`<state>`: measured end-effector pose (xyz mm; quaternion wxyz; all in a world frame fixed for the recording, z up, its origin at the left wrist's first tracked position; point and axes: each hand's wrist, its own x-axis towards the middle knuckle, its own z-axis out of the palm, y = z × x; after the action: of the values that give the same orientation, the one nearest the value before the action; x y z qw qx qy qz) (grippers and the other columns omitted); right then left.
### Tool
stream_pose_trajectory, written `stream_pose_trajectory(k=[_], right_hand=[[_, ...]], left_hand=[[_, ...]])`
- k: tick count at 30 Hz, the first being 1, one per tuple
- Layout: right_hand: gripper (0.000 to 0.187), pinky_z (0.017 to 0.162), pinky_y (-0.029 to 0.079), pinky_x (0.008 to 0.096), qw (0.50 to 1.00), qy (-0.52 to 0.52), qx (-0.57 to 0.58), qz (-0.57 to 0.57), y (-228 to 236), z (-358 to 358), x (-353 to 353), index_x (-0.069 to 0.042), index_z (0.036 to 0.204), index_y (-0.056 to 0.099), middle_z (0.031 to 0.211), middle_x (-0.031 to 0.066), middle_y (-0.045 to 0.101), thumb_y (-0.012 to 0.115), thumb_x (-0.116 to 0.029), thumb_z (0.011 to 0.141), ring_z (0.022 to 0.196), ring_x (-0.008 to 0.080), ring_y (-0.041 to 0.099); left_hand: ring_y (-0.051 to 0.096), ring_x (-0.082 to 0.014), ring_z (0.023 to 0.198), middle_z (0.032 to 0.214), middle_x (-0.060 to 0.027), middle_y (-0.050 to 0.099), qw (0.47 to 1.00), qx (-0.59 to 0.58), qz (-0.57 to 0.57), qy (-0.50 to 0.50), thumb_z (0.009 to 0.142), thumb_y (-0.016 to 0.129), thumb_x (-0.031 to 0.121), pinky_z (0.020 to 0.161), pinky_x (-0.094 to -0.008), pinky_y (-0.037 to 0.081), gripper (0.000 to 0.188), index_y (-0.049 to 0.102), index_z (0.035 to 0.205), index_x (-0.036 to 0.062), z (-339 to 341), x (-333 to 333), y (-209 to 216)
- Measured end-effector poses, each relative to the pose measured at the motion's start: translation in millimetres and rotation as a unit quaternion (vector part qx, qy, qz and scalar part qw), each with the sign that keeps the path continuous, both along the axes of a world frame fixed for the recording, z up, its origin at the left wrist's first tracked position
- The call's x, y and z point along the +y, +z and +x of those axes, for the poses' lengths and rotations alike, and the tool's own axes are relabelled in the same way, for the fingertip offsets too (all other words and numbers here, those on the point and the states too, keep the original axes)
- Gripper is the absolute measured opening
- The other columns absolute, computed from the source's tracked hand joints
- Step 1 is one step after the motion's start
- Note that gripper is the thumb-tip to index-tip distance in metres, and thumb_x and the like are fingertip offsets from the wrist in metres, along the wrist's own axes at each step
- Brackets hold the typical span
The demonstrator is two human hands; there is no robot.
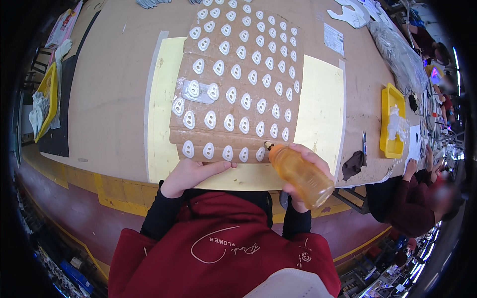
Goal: The person applies glue from a squeeze bottle onto small white shapes arranged on a cardboard sheet. They then use a dark cloth to wipe the surface and later handle a roll of tape.
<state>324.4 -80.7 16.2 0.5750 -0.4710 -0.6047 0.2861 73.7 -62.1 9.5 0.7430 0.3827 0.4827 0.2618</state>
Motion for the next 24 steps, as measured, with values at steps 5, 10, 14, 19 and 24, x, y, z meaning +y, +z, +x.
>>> stream_pose_trajectory(k=[5, 10, 14, 19, 24], right_hand=[[0.078, 0.084, 0.052, 0.0394, 0.996, 0.043, -0.073, -0.025, 1, 7, -6, 0.001, 0.115, 0.052, 0.111, 0.0263, 0.061, 0.085, -0.045, 0.062, 0.101, 0.0319, 0.061], [0.064, 0.073, 0.056, 0.0368, 0.999, 0.007, -0.032, 0.017, 4, 3, 3, 0.003, 0.102, 0.057, 0.093, 0.0219, 0.067, 0.088, -0.035, 0.061, 0.084, 0.0313, 0.069], [0.062, 0.073, 0.056, 0.0356, 0.999, -0.005, -0.051, 0.001, 4, 7, 7, 0.003, 0.102, 0.058, 0.093, 0.0204, 0.068, 0.088, -0.032, 0.061, 0.084, 0.03, 0.069], [0.06, 0.077, 0.055, 0.0365, 0.998, 0.005, -0.052, -0.039, 13, 11, 9, 0.004, 0.103, 0.057, 0.1, 0.0213, 0.066, 0.086, -0.032, 0.064, 0.088, 0.0296, 0.068], [0.066, 0.076, 0.054, 0.0357, 0.974, -0.151, 0.102, 0.134, 10, 12, 4, 0.001, 0.115, 0.051, 0.101, 0.0162, 0.061, 0.069, -0.051, 0.078, 0.089, 0.0283, 0.064]], left_hand=[[0.064, -0.0166, 0.094, 0.1, -0.0096, 0.068, 1.0, 0.008, 0.019, -0.006, 0.084, 0.064, 0.002, 0.086, -0.0311, 0.052, 0.028, 0.06, 0.111, -0.0014, -1, 0, -1], [0.064, -0.0167, 0.094, 0.1, -0.0094, 0.068, 1.0, 0.0, 0.012, -0.002, 0.084, 0.064, 0.002, 0.086, -0.0311, 0.052, 0.028, 0.06, 0.111, -0.0014, -1, -1, -2], [0.064, -0.0167, 0.094, 0.1, -0.0095, 0.068, 1.0, -0.007, 0.012, 0.0, 0.083, 0.064, 0.001, 0.086, -0.0311, 0.052, 0.029, 0.06, 0.112, -0.0012, 0, 0, -1], [0.065, -0.0171, 0.094, 0.1, -0.0096, 0.068, 1.0, 0.002, 0.003, 0.002, 0.083, 0.064, 0.0, 0.086, -0.0314, 0.052, 0.032, 0.058, 0.114, -0.0005, -1, -1, -3], [0.064, -0.0179, 0.094, 0.102, -0.0099, 0.066, 1.0, -0.01, 0.015, 0.009, 0.083, 0.064, -0.001, 0.086, -0.0323, 0.052, 0.036, 0.055, 0.117, -0.0006, 0, -1, -5]])
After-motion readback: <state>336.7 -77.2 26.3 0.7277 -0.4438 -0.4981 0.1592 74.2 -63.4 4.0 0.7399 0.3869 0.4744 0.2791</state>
